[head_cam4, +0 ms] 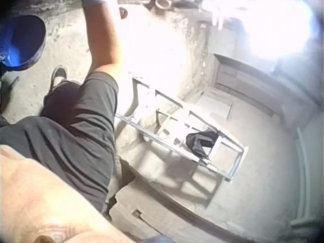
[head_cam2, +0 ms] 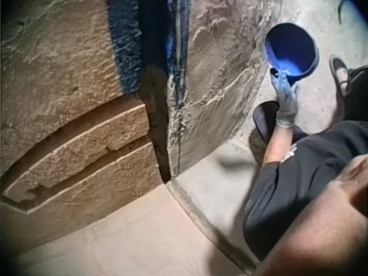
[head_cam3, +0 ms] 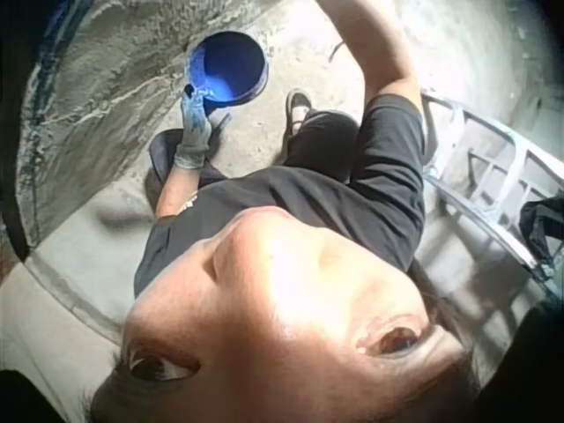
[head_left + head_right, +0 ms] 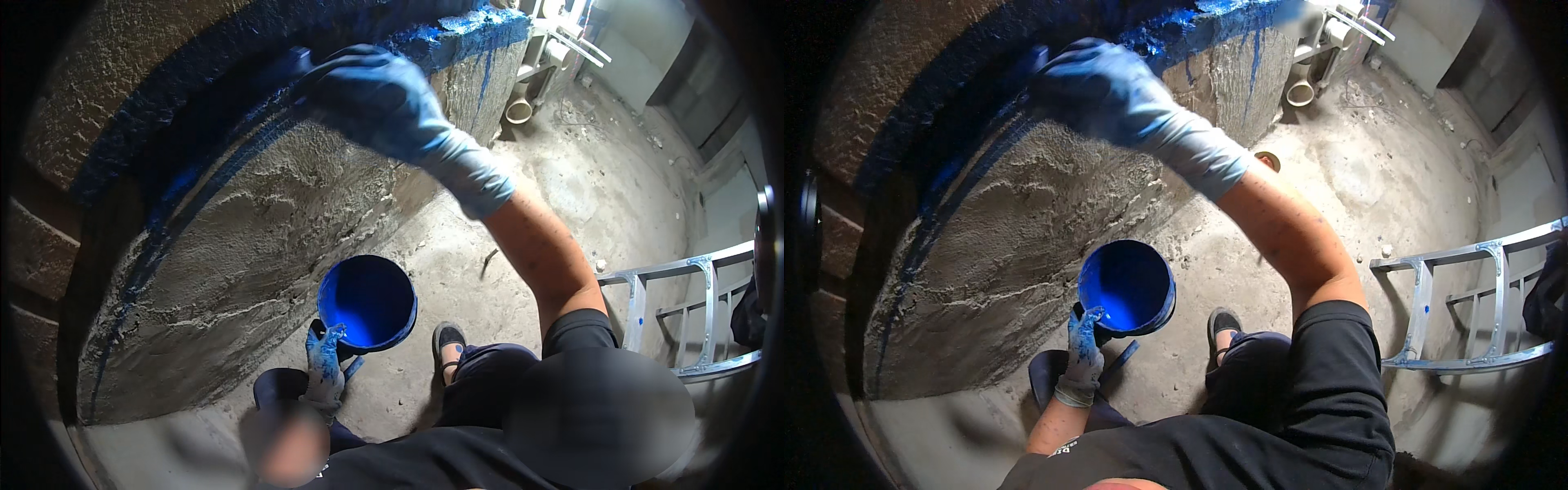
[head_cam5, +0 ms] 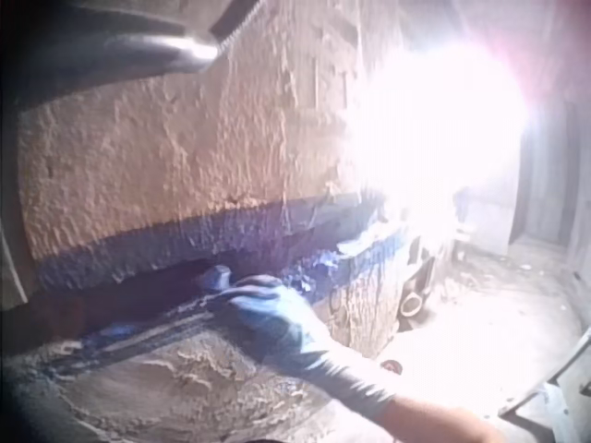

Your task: The person paints a blue stripe onto a concrete wall using a brush and a container of blue paint, then uses a square tool to mark out and paint a rectangular outline.

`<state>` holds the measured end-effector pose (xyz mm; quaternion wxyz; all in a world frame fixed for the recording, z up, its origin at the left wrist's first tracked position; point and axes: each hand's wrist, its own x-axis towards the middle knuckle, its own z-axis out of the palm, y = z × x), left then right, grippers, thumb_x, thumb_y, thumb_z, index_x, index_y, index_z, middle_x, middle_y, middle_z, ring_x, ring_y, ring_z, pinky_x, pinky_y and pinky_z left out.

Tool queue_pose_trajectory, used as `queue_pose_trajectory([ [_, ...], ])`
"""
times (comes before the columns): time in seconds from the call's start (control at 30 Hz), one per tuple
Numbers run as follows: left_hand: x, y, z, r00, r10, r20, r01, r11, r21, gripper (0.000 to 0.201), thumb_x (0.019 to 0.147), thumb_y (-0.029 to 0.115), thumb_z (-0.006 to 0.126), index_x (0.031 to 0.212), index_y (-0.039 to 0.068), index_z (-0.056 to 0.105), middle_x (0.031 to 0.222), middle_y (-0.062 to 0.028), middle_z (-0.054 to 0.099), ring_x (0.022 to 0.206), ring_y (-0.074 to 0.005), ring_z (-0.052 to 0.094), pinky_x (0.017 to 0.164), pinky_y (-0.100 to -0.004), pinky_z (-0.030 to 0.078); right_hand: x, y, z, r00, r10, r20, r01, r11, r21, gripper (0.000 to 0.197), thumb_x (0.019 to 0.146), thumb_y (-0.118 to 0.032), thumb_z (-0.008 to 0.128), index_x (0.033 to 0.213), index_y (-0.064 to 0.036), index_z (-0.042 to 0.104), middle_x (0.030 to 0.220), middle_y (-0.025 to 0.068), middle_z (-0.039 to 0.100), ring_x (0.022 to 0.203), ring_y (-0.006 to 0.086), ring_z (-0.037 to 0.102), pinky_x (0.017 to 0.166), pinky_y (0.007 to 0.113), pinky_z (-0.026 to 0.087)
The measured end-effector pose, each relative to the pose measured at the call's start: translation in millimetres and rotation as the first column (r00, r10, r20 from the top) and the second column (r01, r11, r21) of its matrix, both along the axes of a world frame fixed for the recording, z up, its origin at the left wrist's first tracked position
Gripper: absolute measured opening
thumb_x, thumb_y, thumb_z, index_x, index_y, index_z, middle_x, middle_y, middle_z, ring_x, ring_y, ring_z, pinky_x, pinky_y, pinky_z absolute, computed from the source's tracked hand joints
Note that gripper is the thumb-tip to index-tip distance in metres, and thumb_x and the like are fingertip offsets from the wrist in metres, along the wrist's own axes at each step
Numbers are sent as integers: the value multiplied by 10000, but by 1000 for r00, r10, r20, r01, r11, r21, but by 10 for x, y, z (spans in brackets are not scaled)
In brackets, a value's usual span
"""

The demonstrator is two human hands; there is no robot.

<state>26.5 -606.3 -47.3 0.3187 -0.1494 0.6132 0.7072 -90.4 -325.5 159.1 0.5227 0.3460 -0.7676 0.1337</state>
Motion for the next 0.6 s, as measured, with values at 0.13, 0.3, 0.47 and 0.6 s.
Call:
queue_pose_trajectory([
  [0.13,2,-16,-47,998,-64,-15,65,997,42,196,830,283,626,973,266,493,987,32,590,843,-187,617,744,-472,464,-160,847,-154,977,-109,183,165,932,-324,134,814,-108,706,921,-30,685,833,64,676,714,137,644,628,269,529],
  [0.3,28,-113,-108,1000,-17,-12,18,996,88,185,835,269,630,951,248,487,1000,36,583,900,-202,612,756,-468,442,-56,711,-17,958,-226,175,275,897,-347,150,830,-195,690,906,-66,702,779,79,679,677,179,650,622,280,516],
  [0.47,41,-108,-35,999,26,21,-28,998,53,220,833,214,621,989,242,468,1012,14,564,919,-226,605,804,-515,459,0,64,47,932,169,320,-1,885,-466,185,834,-198,700,926,-39,697,829,91,692,714,164,652,654,271,524],
  [0.6,53,-261,-110,1000,24,-14,-22,995,96,206,851,220,601,1019,252,486,1055,25,562,934,-217,606,779,-507,477,-3,316,31,762,630,151,-248,499,-830,228,871,-167,667,1008,15,656,920,98,690,837,129,651,749,229,530],
])
